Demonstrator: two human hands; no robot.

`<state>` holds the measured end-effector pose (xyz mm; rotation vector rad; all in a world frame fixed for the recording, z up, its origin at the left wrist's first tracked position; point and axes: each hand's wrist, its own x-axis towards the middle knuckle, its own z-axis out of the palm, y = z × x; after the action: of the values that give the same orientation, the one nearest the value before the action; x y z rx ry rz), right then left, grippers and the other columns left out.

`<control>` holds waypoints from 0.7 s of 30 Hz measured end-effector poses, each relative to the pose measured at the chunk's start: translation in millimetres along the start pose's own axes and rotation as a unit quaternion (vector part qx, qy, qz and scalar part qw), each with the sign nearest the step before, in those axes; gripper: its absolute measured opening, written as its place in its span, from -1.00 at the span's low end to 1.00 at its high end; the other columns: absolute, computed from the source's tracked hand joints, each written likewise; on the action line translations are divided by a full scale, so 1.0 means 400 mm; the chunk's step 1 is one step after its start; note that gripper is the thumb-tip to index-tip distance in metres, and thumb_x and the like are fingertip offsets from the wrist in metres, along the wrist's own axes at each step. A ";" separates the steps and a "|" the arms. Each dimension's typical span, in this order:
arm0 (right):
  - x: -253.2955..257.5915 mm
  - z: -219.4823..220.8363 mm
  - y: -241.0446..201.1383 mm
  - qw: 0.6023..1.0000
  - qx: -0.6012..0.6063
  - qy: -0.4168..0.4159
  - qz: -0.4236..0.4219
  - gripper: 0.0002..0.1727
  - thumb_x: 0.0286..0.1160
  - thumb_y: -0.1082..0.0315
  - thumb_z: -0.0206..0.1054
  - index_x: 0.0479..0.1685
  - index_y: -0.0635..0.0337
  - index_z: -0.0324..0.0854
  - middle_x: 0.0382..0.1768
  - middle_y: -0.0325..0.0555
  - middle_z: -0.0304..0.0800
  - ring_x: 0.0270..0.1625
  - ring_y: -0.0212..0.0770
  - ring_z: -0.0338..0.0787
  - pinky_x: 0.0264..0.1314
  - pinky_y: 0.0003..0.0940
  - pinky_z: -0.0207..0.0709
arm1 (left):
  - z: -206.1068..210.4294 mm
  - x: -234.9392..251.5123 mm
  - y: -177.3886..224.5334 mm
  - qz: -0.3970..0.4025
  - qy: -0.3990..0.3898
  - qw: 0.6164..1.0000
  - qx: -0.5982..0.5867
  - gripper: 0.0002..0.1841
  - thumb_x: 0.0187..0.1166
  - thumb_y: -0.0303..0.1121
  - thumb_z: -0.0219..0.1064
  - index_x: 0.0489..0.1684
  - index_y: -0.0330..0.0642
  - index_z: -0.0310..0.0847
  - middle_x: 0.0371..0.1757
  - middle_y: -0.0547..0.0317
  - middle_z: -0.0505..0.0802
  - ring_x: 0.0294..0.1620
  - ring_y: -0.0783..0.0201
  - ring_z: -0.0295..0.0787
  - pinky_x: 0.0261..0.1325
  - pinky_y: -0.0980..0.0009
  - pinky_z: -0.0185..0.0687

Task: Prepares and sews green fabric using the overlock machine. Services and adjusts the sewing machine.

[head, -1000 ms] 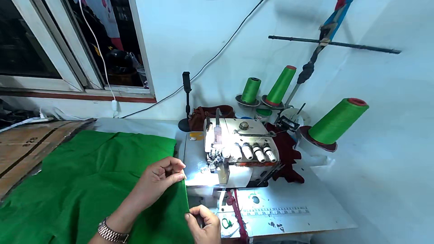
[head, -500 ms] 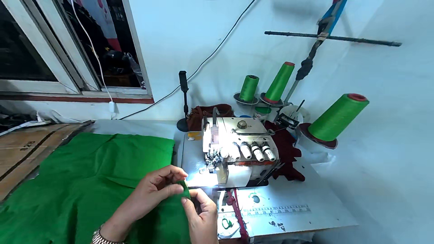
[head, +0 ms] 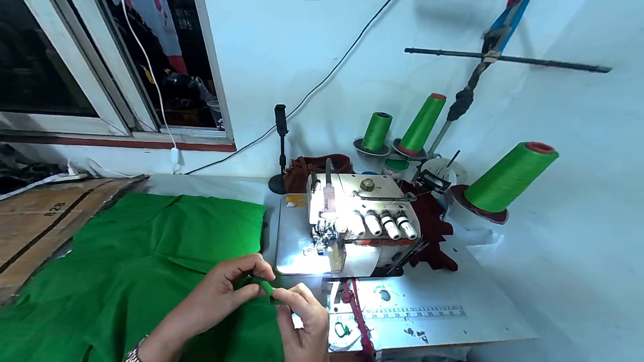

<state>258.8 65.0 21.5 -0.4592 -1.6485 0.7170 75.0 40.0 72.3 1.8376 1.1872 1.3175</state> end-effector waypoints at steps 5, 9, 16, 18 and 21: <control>-0.003 0.011 -0.008 0.999 0.016 0.023 0.029 -0.84 0.28 0.60 0.33 -0.17 0.41 0.65 -0.31 -0.08 0.80 -0.28 -0.53 0.76 -0.13 -0.69 0.66 | 0.007 -0.009 -0.009 0.011 0.027 0.998 -0.059 -0.83 0.34 -0.46 0.41 -0.20 0.04 0.77 -0.20 0.28 0.87 -0.17 0.46 0.81 -0.12 0.62 0.70; -0.004 0.013 -0.008 0.999 0.015 0.025 0.020 -0.92 0.29 0.59 0.32 -0.28 0.37 0.65 -0.37 -0.12 0.75 -0.32 -0.54 0.72 -0.18 -0.72 0.63 | 0.010 -0.018 -0.015 0.013 0.042 0.996 -0.071 -0.89 0.40 -0.40 0.44 -0.21 0.04 0.74 -0.19 0.27 0.86 -0.19 0.45 0.80 -0.13 0.62 0.71; -0.008 0.015 -0.004 0.999 0.041 0.025 0.018 -0.94 0.34 0.58 0.32 -0.27 0.38 0.66 -0.37 -0.12 0.74 -0.32 -0.54 0.72 -0.18 -0.71 0.63 | 0.004 -0.020 -0.013 0.024 0.036 0.998 -0.052 -0.87 0.52 -0.39 0.33 -0.13 0.08 0.75 -0.15 0.29 0.86 -0.16 0.47 0.79 -0.12 0.64 0.68; -0.008 0.016 -0.005 0.999 0.042 0.022 0.016 -0.93 0.37 0.57 0.31 -0.27 0.38 0.69 -0.38 -0.13 0.74 -0.30 -0.54 0.72 -0.17 -0.71 0.63 | 0.005 -0.020 -0.012 0.019 0.041 0.998 -0.045 -0.87 0.54 -0.38 0.31 -0.13 0.08 0.74 -0.17 0.30 0.86 -0.16 0.48 0.79 -0.10 0.64 0.68; -0.007 0.014 -0.009 0.998 0.045 0.015 0.032 -0.81 0.38 0.58 0.31 -0.13 0.44 0.79 -0.31 -0.07 0.80 -0.26 -0.50 0.73 -0.10 -0.68 0.65 | 0.010 -0.022 -0.012 -0.003 0.053 0.997 -0.047 -0.85 0.50 -0.42 0.33 -0.10 0.04 0.73 -0.20 0.31 0.86 -0.21 0.48 0.78 -0.13 0.64 0.69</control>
<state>254.0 59.4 21.2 -0.4582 -1.5731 0.8248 76.1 34.1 63.2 1.7151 1.1647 1.4583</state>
